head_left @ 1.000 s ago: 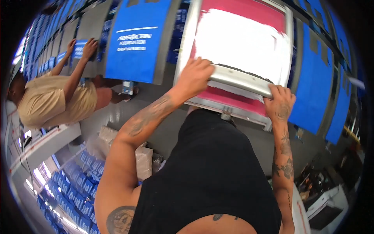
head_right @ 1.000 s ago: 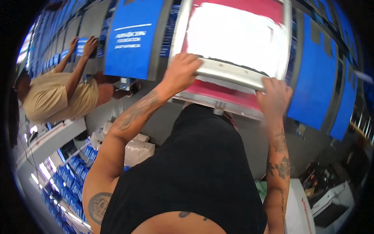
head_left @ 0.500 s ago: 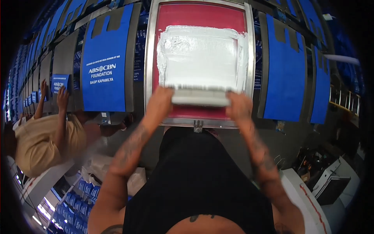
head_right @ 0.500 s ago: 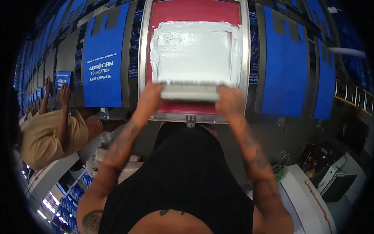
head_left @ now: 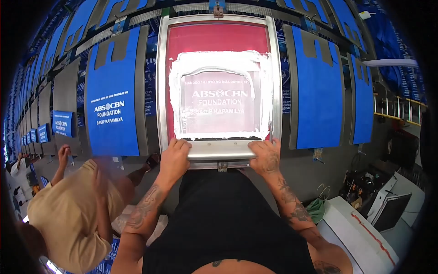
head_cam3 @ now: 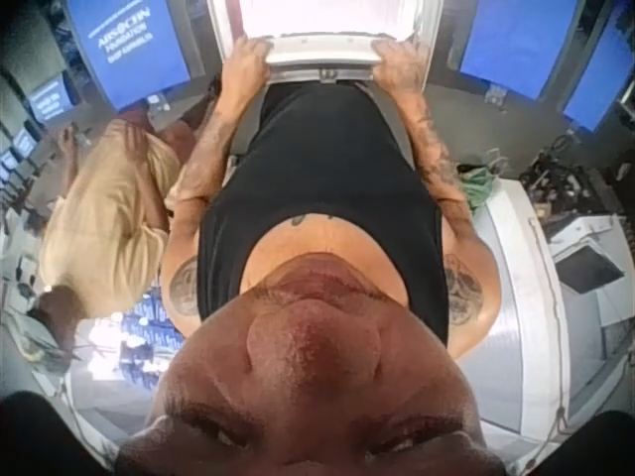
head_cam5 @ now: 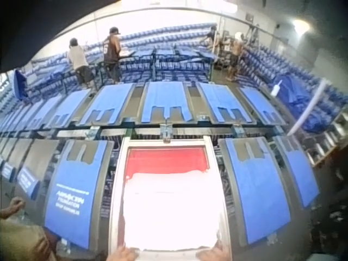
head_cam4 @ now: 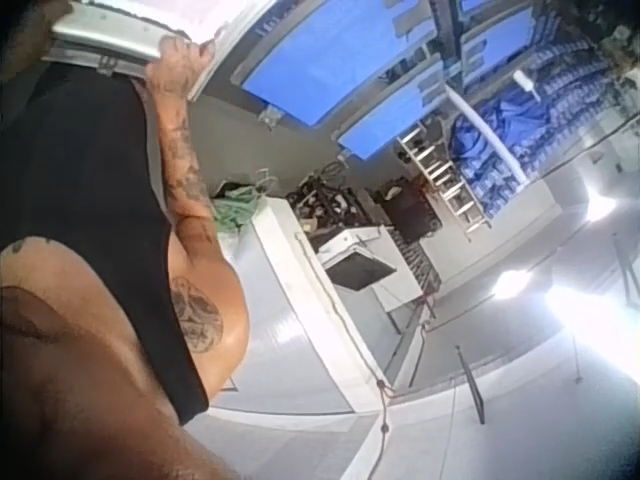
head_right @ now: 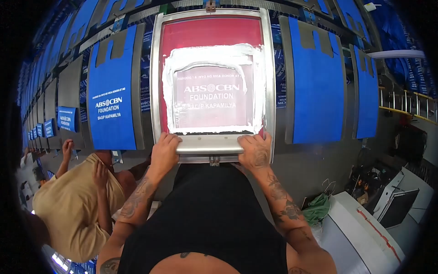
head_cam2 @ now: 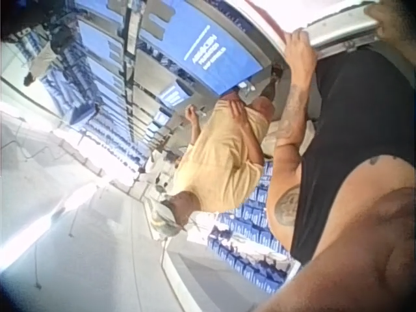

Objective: Screen printing logos onto fabric bags using a manual press.

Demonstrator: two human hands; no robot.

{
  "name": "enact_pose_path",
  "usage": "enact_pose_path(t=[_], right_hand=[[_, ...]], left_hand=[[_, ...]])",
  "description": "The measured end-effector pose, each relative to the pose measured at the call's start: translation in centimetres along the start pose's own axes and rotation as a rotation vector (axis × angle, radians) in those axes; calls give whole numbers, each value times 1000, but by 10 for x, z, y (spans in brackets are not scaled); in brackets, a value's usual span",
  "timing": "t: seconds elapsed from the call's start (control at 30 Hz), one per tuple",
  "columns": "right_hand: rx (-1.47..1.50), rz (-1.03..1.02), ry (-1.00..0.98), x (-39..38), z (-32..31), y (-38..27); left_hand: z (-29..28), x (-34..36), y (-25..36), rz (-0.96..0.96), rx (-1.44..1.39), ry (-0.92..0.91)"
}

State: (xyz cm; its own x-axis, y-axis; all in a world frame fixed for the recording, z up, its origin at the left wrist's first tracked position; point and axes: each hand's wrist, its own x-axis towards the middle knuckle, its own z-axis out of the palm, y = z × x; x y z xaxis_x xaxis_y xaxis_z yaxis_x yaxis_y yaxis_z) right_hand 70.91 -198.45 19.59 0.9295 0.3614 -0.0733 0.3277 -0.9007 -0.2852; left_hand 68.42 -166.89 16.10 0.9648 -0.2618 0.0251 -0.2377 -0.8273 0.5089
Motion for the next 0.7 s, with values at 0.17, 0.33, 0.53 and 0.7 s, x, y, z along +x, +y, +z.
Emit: enact_pose_path(t=[0.17, 0.33, 0.53, 0.7], right_hand=[[-276, 154, -118, 162, -16, 37], [-271, 6, -68, 222, -50, 52], [-43, -5, 13, 6, -10, 4], [-149, 71, 11, 79, -2, 18]], left_hand=[[-19, 150, -35, -216, 131, -108], [-62, 216, -47, 36, 209, -137], [-18, 8, 9, 67, 9, 13], [-15, 74, -12, -110, 76, -72]])
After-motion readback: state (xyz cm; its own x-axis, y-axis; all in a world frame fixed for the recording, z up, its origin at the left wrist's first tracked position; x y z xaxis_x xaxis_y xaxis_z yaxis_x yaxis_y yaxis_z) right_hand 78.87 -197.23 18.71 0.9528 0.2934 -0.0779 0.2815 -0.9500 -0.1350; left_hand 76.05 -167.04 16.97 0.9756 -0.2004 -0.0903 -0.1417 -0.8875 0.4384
